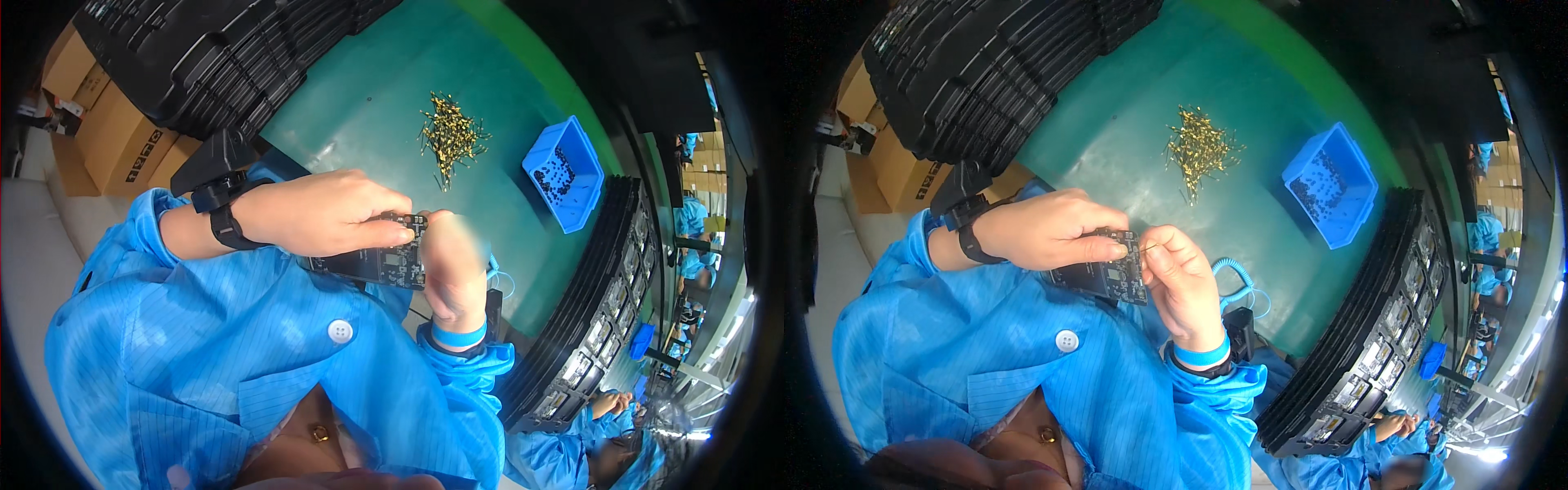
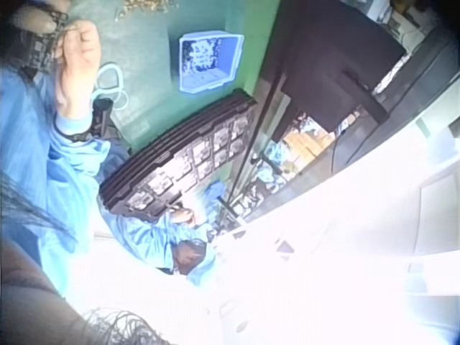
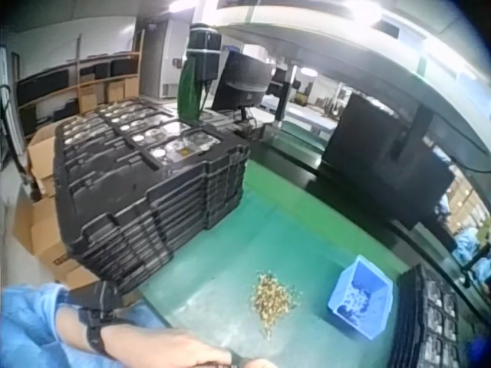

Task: Assembling small components onto a circuit board and placing it into a protective tray.

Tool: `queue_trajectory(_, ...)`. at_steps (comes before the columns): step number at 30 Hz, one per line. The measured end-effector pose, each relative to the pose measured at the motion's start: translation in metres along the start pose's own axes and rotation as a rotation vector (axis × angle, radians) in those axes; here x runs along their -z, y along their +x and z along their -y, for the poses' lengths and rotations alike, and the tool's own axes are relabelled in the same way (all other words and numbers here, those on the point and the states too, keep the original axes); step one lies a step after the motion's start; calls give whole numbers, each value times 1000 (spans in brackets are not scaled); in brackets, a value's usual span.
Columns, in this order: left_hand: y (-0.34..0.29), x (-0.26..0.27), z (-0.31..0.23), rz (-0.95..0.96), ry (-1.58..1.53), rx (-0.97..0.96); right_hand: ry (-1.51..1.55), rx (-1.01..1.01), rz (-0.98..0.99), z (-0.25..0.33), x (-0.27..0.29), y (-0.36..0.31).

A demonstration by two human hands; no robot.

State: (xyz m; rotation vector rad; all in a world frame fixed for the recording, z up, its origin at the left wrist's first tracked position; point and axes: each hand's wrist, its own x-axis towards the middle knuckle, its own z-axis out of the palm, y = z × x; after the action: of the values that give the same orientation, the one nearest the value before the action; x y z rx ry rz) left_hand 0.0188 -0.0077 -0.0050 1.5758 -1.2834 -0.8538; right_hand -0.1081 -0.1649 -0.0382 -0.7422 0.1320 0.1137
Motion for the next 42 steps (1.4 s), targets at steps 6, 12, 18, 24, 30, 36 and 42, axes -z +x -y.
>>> queue_trajectory(6, 1, -2, 3, 4, 14, -47, -24, -3, -25, 1, -2, -3)
queue_trajectory(12, 2, -3, 4, 5, 36, -50, -176, 60, -74, 4, -7, -6)
queue_trajectory(18, 2, -2, -1, 15, 88, -31, -441, 118, -99, 11, -7, -9)
queue_trajectory(24, 1, -4, 0, -5, 118, -32, -680, 289, -101, 12, -10, -11)
queue_trajectory(30, 1, -4, 1, 16, 90, -3, -1135, 525, -43, 16, -5, -7)
queue_trajectory(36, 2, -5, 1, 23, 85, -9, -1294, 647, 53, 23, -4, -7)
queue_trajectory(42, 1, -5, -1, 57, 54, 18, -1425, 693, 103, 26, -5, -4)
